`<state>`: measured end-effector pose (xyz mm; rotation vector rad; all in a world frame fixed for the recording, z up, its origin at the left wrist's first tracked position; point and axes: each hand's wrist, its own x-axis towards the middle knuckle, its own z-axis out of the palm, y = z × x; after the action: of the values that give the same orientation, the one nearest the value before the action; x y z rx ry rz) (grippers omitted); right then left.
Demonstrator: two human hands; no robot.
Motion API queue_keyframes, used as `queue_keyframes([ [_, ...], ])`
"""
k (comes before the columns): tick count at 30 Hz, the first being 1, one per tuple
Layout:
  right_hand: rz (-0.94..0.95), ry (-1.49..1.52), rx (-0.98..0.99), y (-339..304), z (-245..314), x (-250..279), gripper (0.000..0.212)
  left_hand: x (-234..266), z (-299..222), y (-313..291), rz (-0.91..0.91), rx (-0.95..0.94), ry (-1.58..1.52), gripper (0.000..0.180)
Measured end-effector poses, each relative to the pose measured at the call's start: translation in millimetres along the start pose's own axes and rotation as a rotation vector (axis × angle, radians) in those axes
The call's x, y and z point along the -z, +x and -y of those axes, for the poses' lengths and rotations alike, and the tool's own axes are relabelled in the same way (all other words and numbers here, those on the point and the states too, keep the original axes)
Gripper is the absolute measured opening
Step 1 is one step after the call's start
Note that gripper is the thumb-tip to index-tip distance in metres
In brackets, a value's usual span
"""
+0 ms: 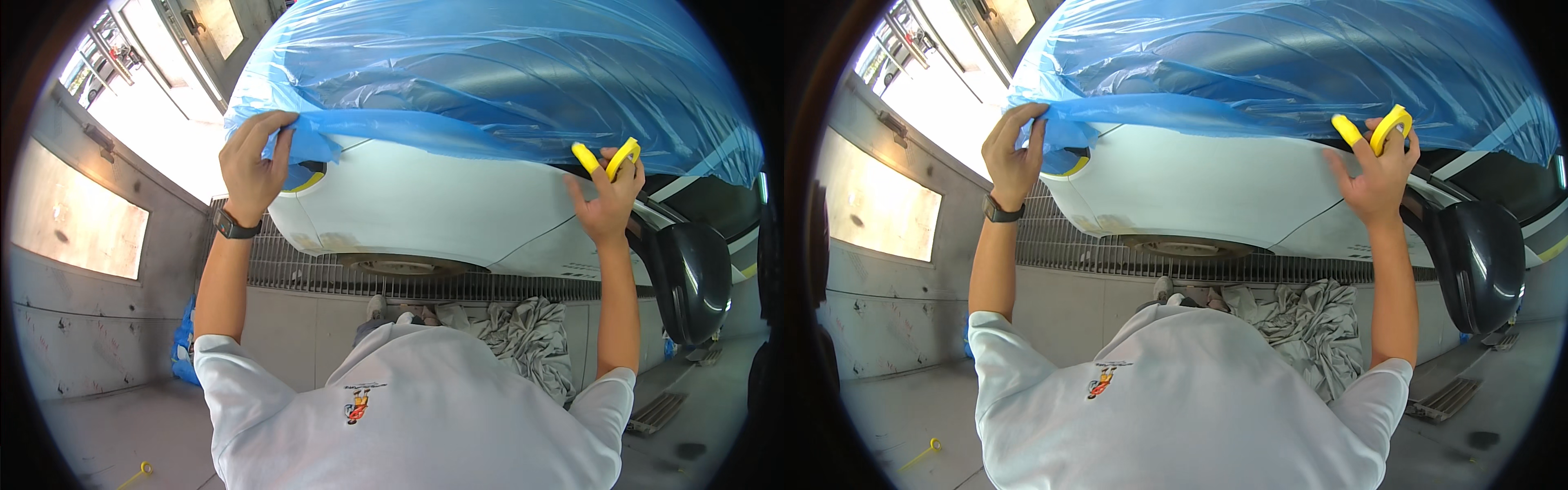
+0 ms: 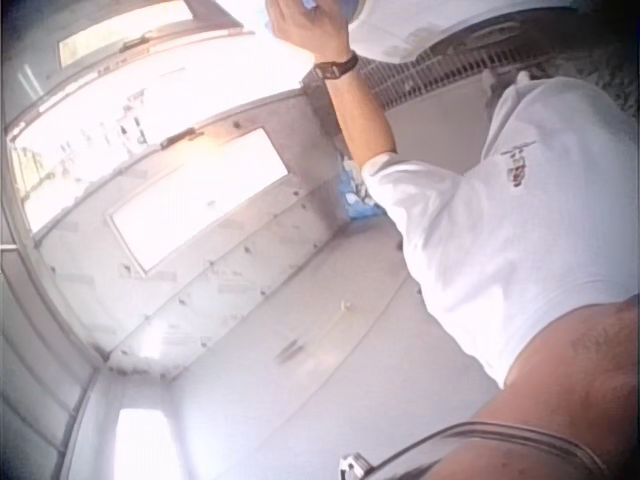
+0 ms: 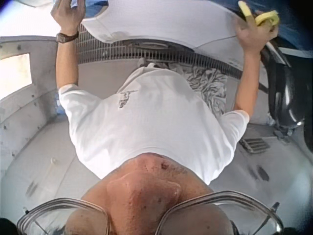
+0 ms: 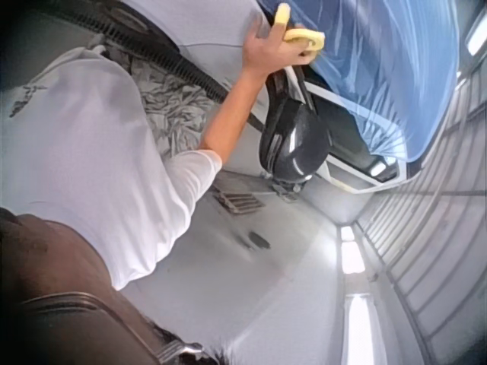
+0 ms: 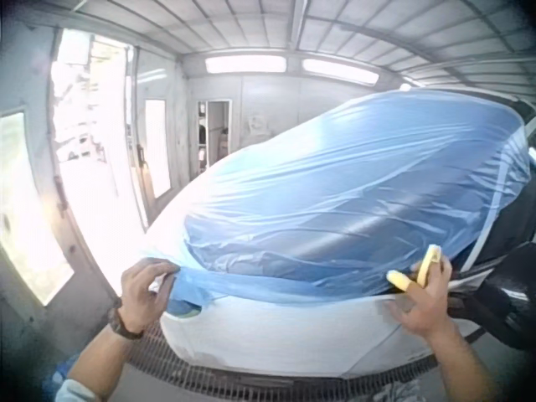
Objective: The person secures a blue plastic sheet over a white vehicle using yellow tape. They repeatedly pull tape from a dispenser, press it along the edges and seams of the plastic, and smooth it down to hold the cover in place.
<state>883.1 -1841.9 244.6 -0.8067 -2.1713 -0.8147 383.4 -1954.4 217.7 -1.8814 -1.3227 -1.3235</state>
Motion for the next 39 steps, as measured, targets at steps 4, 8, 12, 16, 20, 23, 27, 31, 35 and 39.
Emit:
queue_keyframes([
  [4, 0.047, -0.060, -0.060, 1.5, 9.1, -11.3, 0.049, 3.1, 2.4, 17.3, -0.048, -0.064, 0.030, 0.026],
  [8, -0.015, -0.055, -0.059, 5.8, 11.5, -25.4, 0.025, 3.1, 2.0, 25.1, -0.081, -0.144, 0.023, 0.026],
  [12, -0.081, -0.118, -0.009, 7.5, 5.5, -22.1, 0.017, 4.3, 4.4, 23.8, -0.042, -0.116, 0.038, 0.025],
  [16, -0.134, -0.051, -0.043, -1.8, -6.9, 5.2, 0.019, 3.1, 13.7, 20.5, -0.002, -0.152, 0.055, 0.022],
  [20, -0.215, -0.011, -0.075, -25.9, -9.2, 33.4, 0.023, -1.2, 11.5, 14.0, 0.096, -0.141, 0.153, 0.025],
  [23, -0.349, 0.427, -0.445, -41.8, -14.9, 49.5, 0.021, -7.2, -1.5, 12.2, 0.156, -0.162, 0.240, 0.039],
  [27, -0.213, 0.660, -0.719, -52.7, -20.3, 52.8, 0.025, -23.1, -22.9, 15.5, 0.217, -0.301, 0.240, 0.050],
  [31, 0.083, 0.981, -1.079, -48.2, -8.0, 33.9, 0.044, -32.8, -27.3, 27.5, 0.341, -0.278, 0.228, 0.043],
  [35, -0.284, 1.244, -1.331, -31.5, 5.1, 11.9, 0.037, -21.3, -18.4, 30.8, 0.312, -0.338, 0.062, 0.030],
  [39, -0.302, 1.520, -1.454, -18.7, 11.9, 7.5, 0.028, -8.4, -8.6, 23.7, 0.290, -0.383, 0.015, 0.029],
])
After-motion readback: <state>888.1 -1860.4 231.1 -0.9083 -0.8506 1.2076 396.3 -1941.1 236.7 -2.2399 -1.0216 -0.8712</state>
